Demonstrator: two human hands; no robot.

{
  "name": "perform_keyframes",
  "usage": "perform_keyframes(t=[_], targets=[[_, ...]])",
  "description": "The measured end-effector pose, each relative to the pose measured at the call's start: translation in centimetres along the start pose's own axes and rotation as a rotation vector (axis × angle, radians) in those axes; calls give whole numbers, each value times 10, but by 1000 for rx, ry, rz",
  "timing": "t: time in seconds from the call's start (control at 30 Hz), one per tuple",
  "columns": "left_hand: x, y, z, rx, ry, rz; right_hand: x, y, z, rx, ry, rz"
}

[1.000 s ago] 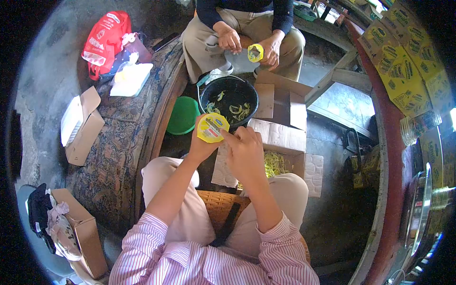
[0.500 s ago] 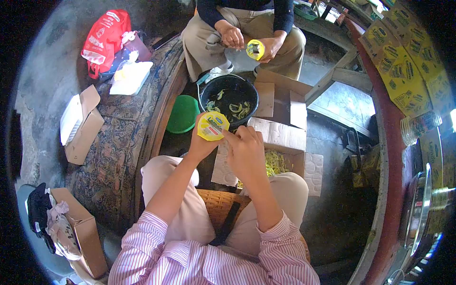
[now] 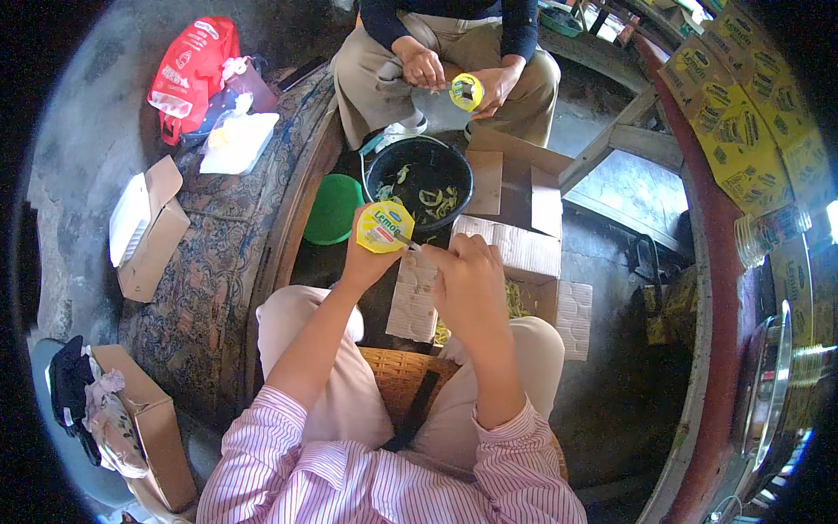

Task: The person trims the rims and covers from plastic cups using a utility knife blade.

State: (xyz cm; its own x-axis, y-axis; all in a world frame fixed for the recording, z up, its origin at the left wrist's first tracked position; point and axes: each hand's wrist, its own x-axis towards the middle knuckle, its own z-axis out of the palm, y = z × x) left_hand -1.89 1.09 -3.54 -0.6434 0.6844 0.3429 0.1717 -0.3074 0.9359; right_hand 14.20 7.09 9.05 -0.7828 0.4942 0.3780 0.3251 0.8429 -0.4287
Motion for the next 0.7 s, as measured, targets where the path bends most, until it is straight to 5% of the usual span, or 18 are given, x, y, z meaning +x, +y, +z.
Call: perform_keyframes(t=[0.27,0.43,0.7], targets=[[1,4,-1,-15,-8,-21,-1,10,-16,47,6,17],[1,10,-4,-44,-171,-92,8,31,-17,99,165,-99],[-1,22,1,-43,-461,-176,14,39,-7,95,114,-211]])
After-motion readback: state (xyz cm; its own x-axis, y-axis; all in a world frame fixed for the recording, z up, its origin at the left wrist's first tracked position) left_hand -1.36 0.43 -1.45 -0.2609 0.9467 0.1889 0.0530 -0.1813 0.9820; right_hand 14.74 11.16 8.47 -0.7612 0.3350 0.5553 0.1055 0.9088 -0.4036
